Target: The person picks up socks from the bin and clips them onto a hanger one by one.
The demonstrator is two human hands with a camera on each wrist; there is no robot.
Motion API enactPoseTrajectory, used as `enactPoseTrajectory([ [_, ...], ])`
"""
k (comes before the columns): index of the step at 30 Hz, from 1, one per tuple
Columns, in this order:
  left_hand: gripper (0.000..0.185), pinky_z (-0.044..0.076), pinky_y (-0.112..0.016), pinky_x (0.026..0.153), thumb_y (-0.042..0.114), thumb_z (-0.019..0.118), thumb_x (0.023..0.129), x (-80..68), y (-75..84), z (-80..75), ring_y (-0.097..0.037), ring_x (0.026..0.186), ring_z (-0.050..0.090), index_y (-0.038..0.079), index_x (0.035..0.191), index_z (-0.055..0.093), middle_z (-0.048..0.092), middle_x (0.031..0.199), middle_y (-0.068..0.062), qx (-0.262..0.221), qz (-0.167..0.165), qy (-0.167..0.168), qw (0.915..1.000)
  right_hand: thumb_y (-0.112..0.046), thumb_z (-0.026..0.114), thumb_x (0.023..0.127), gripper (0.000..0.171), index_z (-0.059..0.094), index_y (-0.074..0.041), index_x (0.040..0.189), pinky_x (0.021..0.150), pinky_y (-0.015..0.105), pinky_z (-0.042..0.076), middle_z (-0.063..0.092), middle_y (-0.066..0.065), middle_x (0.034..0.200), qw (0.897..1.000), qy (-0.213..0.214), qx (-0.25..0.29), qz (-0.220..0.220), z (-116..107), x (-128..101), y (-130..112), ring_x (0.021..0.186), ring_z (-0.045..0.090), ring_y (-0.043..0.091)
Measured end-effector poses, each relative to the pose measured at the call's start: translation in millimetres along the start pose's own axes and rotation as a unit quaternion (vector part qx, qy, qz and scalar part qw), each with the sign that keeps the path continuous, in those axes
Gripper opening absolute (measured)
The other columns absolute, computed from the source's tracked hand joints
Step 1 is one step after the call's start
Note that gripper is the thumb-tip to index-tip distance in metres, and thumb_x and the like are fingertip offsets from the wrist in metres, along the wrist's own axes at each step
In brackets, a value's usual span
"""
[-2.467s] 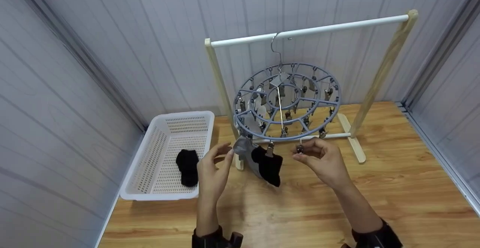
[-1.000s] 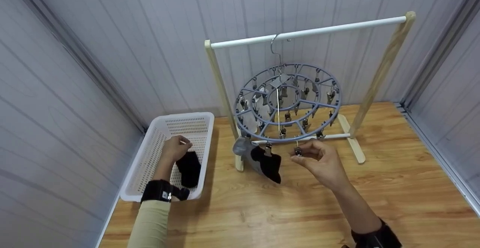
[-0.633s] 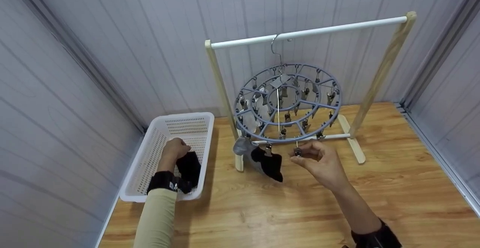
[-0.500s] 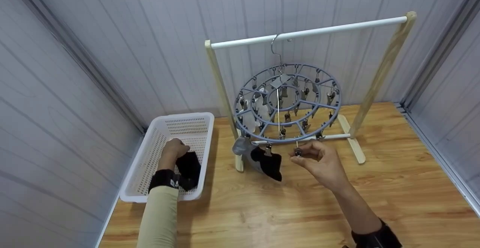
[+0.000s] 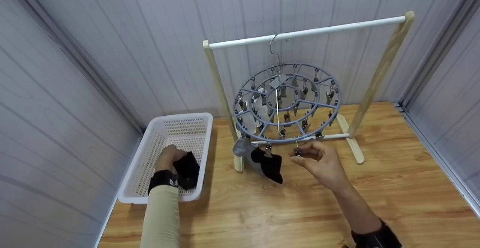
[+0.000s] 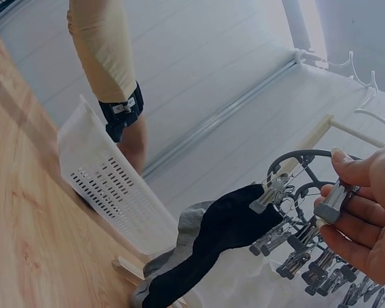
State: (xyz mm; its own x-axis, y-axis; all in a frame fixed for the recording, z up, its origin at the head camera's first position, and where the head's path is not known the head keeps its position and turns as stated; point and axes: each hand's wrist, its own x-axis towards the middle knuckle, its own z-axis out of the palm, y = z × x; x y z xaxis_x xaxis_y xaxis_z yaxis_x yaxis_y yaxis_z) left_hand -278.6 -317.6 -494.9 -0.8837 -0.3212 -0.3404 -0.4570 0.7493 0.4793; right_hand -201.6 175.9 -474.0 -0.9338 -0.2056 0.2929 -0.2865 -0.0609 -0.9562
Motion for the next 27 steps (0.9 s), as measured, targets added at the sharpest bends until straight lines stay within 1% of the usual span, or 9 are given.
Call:
enactPoseTrajectory([
  [2,0.039,0.051,-0.054,0.104,0.013,0.071,0.09,4.2,-2.4,-0.2,-0.041,0.108,0.064,-0.011,0.12,0.067,0.068,0.121,-0.031,-0.006,-0.011,-0.007,0.9999,0.003,0.082,0.09,0.021,0.069,0.007,0.105,0.084,0.031,0.062,0.078,0.021,0.103,1.0,0.0,0.0,-0.001,-0.1,0.0,0.0,0.094,0.077,0.025],
  [5,0.04,0.051,-0.054,0.105,0.013,0.073,0.091,4.4,-4.7,-0.9,-0.041,0.109,0.064,-0.012,0.122,0.066,0.068,0.121,-0.031,0.008,-0.007,-0.008,0.9999,0.004,0.082,0.09,0.02,0.069,0.007,0.105,0.084,0.031,0.062,0.078,0.021,0.103,1.0,0.001,0.0,-0.002,-0.4,-0.1,0.4,0.094,0.077,0.025],
  [9,0.045,0.05,-0.053,0.107,0.016,0.076,0.09,4.7,-7.2,-1.2,-0.043,0.112,0.063,-0.014,0.122,0.063,0.067,0.119,-0.031,0.06,0.002,-0.008,0.9982,0.002,0.082,0.09,0.02,0.07,0.007,0.105,0.084,0.032,0.063,0.078,0.021,0.103,1.0,0.0,-0.002,-0.007,-1.0,-0.2,1.6,0.094,0.077,0.025],
  [12,0.047,0.051,-0.052,0.106,0.014,0.079,0.089,5.3,-8.9,0.7,-0.041,0.11,0.062,-0.015,0.121,0.062,0.065,0.119,-0.031,0.057,-0.012,-0.004,0.9983,0.001,0.082,0.091,0.021,0.069,0.008,0.107,0.085,0.033,0.063,0.078,0.022,0.104,1.0,-0.004,0.003,-0.007,-1.5,-0.5,2.5,0.094,0.077,0.025],
  [19,0.038,0.056,-0.05,0.096,0.008,0.086,0.083,10.4,-13.1,5.2,-0.031,0.09,0.061,-0.011,0.11,0.069,0.07,0.107,-0.025,0.02,-0.033,0.011,0.9992,0.002,0.081,0.092,0.022,0.068,0.008,0.107,0.085,0.034,0.063,0.074,0.032,0.107,1.0,-0.007,0.01,-0.006,-2.3,-1.1,2.2,0.095,0.077,0.024],
  [21,0.038,0.056,-0.051,0.098,0.01,0.086,0.083,11.3,-13.1,6.0,-0.033,0.092,0.062,-0.011,0.111,0.07,0.071,0.109,-0.025,0.012,-0.033,0.008,0.9993,0.002,0.081,0.092,0.022,0.068,0.008,0.107,0.085,0.034,0.063,0.073,0.033,0.107,1.0,-0.007,0.009,-0.006,-2.4,-1.3,1.9,0.095,0.077,0.024],
  [23,0.041,0.053,-0.052,0.103,0.011,0.084,0.085,12.0,-12.6,5.7,-0.036,0.103,0.064,-0.011,0.116,0.069,0.069,0.117,-0.027,-0.007,-0.038,-0.002,0.9992,0.003,0.081,0.091,0.022,0.067,0.009,0.107,0.085,0.034,0.063,0.073,0.033,0.107,1.0,-0.006,0.011,-0.006,-2.6,-1.2,2.0,0.095,0.077,0.025],
  [25,0.043,0.048,-0.054,0.109,0.011,0.079,0.09,12.8,-11.7,4.1,-0.04,0.118,0.06,-0.012,0.123,0.064,0.064,0.127,-0.028,-0.034,-0.044,-0.027,0.9981,0.003,0.081,0.091,0.022,0.068,0.009,0.107,0.085,0.034,0.063,0.074,0.031,0.106,1.0,-0.005,0.013,-0.007,-2.6,-0.7,1.8,0.095,0.077,0.025],
  [27,0.041,0.046,-0.056,0.111,0.012,0.075,0.094,13.5,-10.0,2.2,-0.043,0.124,0.057,-0.011,0.125,0.062,0.062,0.129,-0.029,-0.052,-0.05,-0.041,0.9966,0.004,0.081,0.09,0.022,0.068,0.009,0.107,0.086,0.034,0.063,0.075,0.028,0.105,1.0,-0.004,0.015,-0.008,-2.5,0.1,1.7,0.095,0.077,0.025],
])
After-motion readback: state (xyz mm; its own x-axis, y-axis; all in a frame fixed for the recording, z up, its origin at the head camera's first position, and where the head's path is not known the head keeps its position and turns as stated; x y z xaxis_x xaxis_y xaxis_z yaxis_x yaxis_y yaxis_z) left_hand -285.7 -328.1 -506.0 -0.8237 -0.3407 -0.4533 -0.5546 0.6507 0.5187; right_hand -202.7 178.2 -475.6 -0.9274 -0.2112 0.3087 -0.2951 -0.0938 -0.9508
